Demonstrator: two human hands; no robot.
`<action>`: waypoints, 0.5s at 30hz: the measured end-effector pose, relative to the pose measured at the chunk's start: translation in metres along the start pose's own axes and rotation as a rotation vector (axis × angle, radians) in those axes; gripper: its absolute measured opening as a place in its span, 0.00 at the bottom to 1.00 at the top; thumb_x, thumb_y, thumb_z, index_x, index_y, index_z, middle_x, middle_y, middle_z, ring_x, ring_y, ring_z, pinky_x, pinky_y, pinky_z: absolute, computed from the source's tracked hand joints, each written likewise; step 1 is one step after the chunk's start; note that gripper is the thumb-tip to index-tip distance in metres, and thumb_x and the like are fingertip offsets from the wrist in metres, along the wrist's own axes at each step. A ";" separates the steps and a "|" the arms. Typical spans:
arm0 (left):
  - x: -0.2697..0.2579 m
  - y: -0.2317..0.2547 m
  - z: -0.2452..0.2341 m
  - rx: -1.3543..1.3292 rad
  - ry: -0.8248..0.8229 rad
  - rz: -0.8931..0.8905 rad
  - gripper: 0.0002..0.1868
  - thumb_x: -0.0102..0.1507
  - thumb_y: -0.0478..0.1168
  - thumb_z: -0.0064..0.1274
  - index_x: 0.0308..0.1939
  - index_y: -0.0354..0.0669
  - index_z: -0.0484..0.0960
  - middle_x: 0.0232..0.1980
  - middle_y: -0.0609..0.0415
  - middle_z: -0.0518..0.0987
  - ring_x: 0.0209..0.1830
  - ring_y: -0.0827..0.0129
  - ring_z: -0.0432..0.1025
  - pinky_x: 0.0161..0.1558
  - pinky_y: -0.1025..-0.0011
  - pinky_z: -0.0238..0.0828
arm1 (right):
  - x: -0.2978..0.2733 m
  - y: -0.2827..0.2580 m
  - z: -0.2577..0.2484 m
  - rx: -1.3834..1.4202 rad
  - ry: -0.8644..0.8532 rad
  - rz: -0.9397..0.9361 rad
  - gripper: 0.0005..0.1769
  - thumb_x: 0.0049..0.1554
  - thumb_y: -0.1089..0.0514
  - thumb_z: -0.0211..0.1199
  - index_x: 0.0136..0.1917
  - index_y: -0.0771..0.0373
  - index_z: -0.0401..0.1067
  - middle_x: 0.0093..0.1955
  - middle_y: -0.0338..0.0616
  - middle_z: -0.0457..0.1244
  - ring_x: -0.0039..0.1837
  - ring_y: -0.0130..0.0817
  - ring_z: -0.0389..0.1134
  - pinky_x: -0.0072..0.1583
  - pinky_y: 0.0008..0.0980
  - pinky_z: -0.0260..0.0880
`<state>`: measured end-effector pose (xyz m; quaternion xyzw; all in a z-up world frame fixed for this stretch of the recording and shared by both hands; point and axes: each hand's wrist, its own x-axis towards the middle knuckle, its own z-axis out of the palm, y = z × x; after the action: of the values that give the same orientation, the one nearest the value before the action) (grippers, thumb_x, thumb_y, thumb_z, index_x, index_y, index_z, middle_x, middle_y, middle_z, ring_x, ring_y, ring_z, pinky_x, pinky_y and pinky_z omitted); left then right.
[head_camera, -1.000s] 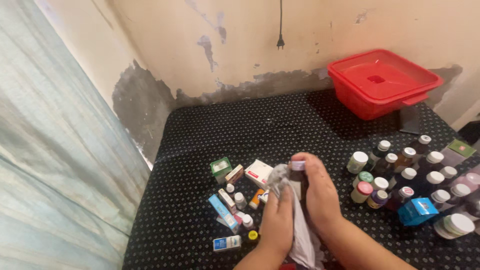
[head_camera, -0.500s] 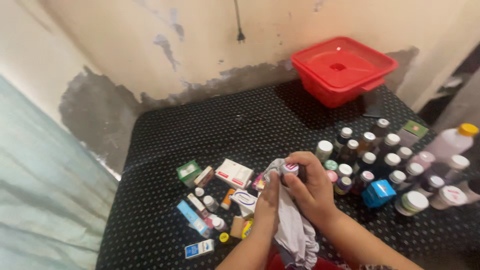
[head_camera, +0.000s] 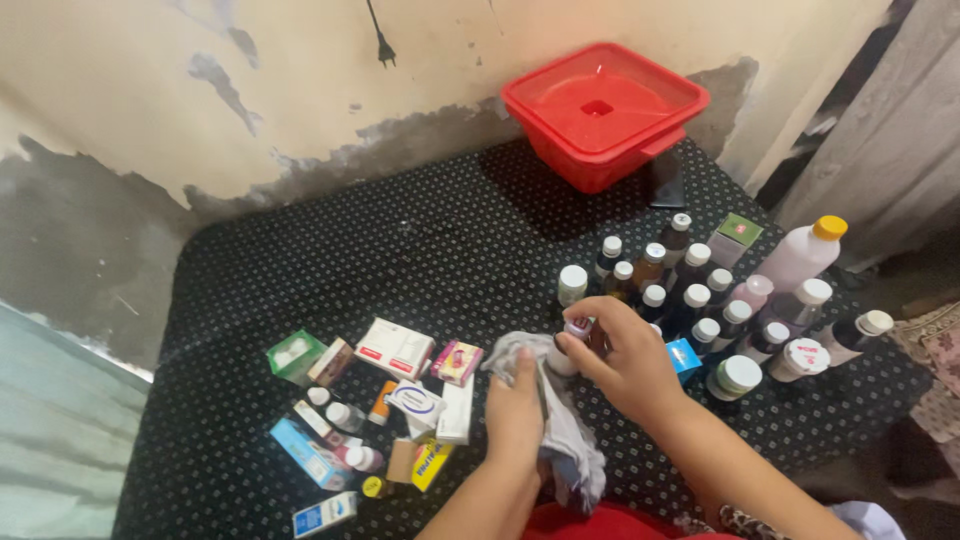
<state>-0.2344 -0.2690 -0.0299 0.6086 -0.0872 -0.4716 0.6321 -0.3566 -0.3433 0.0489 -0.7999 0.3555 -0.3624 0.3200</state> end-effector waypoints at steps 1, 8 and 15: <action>-0.001 0.001 0.003 -0.039 0.047 0.021 0.22 0.67 0.51 0.47 0.57 0.38 0.79 0.47 0.50 0.84 0.42 0.66 0.78 0.44 0.67 0.75 | 0.002 0.006 -0.005 -0.050 -0.064 0.124 0.16 0.52 0.53 0.69 0.53 0.58 0.74 0.44 0.42 0.68 0.41 0.40 0.71 0.45 0.36 0.71; -0.005 -0.015 0.018 -0.194 0.179 0.024 0.21 0.67 0.44 0.49 0.61 0.40 0.76 0.55 0.53 0.83 0.51 0.68 0.76 0.53 0.68 0.72 | -0.007 0.083 0.001 -0.358 -0.363 -0.001 0.14 0.50 0.57 0.66 0.51 0.50 0.77 0.48 0.39 0.69 0.51 0.43 0.72 0.51 0.41 0.72; -0.017 -0.029 0.021 -0.255 0.168 -0.058 0.20 0.66 0.44 0.50 0.60 0.43 0.77 0.52 0.53 0.83 0.48 0.68 0.77 0.50 0.67 0.73 | -0.019 0.128 0.022 -0.475 -0.421 -0.028 0.09 0.53 0.58 0.63 0.49 0.52 0.77 0.50 0.39 0.68 0.52 0.42 0.72 0.53 0.43 0.72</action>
<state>-0.2723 -0.2658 -0.0414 0.5632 0.0442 -0.4442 0.6954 -0.3910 -0.3917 -0.0680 -0.9145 0.3452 -0.0999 0.1858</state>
